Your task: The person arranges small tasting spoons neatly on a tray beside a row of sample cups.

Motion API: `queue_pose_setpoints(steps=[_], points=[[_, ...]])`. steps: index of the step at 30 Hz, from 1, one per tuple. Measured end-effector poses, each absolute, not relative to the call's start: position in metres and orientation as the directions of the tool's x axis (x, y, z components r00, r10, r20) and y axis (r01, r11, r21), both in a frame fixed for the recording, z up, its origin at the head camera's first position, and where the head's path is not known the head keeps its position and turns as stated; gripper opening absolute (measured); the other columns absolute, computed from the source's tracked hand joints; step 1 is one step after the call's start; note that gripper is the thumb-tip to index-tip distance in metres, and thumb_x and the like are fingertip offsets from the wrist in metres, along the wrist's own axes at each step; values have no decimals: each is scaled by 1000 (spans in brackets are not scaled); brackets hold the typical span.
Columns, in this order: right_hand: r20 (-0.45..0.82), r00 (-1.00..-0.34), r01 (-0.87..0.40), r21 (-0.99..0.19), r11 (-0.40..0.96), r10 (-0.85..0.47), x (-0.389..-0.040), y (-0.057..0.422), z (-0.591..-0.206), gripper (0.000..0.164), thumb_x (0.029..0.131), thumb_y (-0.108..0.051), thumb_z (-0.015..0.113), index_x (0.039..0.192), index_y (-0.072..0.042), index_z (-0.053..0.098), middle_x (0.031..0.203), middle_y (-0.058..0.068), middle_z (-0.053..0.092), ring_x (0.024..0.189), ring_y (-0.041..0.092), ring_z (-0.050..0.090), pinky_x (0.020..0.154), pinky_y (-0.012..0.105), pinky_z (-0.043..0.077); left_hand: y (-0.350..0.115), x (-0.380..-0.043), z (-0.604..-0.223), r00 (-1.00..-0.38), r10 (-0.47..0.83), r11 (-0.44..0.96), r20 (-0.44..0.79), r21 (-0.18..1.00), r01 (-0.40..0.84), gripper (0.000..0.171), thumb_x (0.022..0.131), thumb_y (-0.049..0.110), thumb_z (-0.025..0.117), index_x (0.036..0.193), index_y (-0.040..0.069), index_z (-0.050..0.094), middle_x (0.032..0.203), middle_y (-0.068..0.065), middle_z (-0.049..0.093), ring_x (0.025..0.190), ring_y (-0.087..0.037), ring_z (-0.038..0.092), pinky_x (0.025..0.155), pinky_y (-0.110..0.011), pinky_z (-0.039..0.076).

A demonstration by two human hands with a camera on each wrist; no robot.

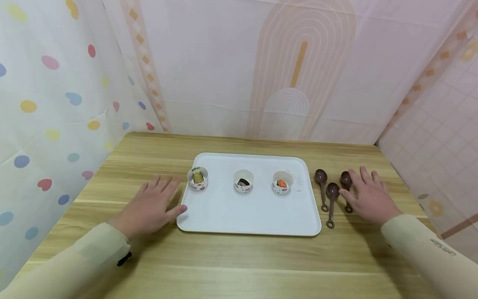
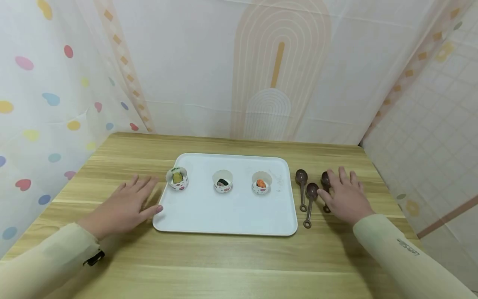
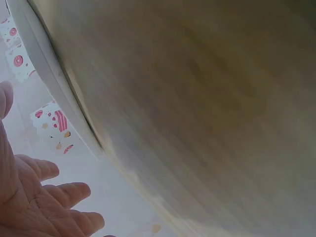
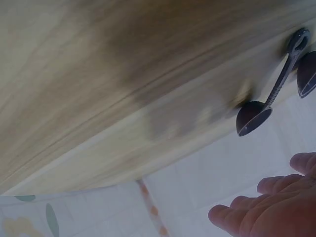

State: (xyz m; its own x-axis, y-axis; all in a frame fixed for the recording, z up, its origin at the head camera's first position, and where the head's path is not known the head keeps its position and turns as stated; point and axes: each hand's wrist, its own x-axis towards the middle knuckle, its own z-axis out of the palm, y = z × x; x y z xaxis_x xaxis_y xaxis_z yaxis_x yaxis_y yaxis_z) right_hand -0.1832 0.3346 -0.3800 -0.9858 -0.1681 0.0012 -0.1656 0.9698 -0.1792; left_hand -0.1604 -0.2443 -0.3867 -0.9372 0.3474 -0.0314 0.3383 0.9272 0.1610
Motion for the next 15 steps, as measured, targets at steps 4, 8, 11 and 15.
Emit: queue_pose_setpoints(steps=[4, 8, 11, 15], points=[[-6, -986, -164, -176, 971, -168, -182, 339, -381, 82, 111, -53, 42, 163, 7, 24, 162, 49, 10, 144, 78, 9, 115, 85, 12, -244, -158, -389, -934, 354, 926, -37, 156, 345, 87, 104, 59, 56, 167, 7, 25, 166, -32, 33, 153, -63, 21, 118, -82, 19], [-14, -986, -161, -170, 972, -166, -182, 342, -383, 83, 111, -54, 42, 163, 8, 23, 162, 49, 10, 144, 77, 9, 116, 84, 12, -243, -157, -390, -931, 360, 926, -56, 144, 349, 87, 104, 59, 56, 167, 6, 27, 166, -31, 35, 154, -61, 22, 118, -81, 21], [-14, -986, -164, -162, 973, -169, -181, 344, -384, 82, 111, -53, 43, 162, 9, 24, 162, 49, 10, 144, 77, 10, 115, 84, 13, -243, -156, -392, -928, 363, 926, -80, 144, 350, 87, 103, 60, 56, 165, 5, 31, 166, -31, 34, 153, -61, 23, 118, -81, 22], [-14, -982, -186, -136, 973, -190, -178, 345, -384, 79, 111, -49, 44, 161, 10, 26, 160, 51, 13, 142, 77, 15, 117, 82, 15, -243, -155, -394, -923, 368, 924, -108, 151, 351, 85, 102, 60, 57, 163, 5, 37, 165, -31, 37, 152, -62, 27, 116, -81, 24]])
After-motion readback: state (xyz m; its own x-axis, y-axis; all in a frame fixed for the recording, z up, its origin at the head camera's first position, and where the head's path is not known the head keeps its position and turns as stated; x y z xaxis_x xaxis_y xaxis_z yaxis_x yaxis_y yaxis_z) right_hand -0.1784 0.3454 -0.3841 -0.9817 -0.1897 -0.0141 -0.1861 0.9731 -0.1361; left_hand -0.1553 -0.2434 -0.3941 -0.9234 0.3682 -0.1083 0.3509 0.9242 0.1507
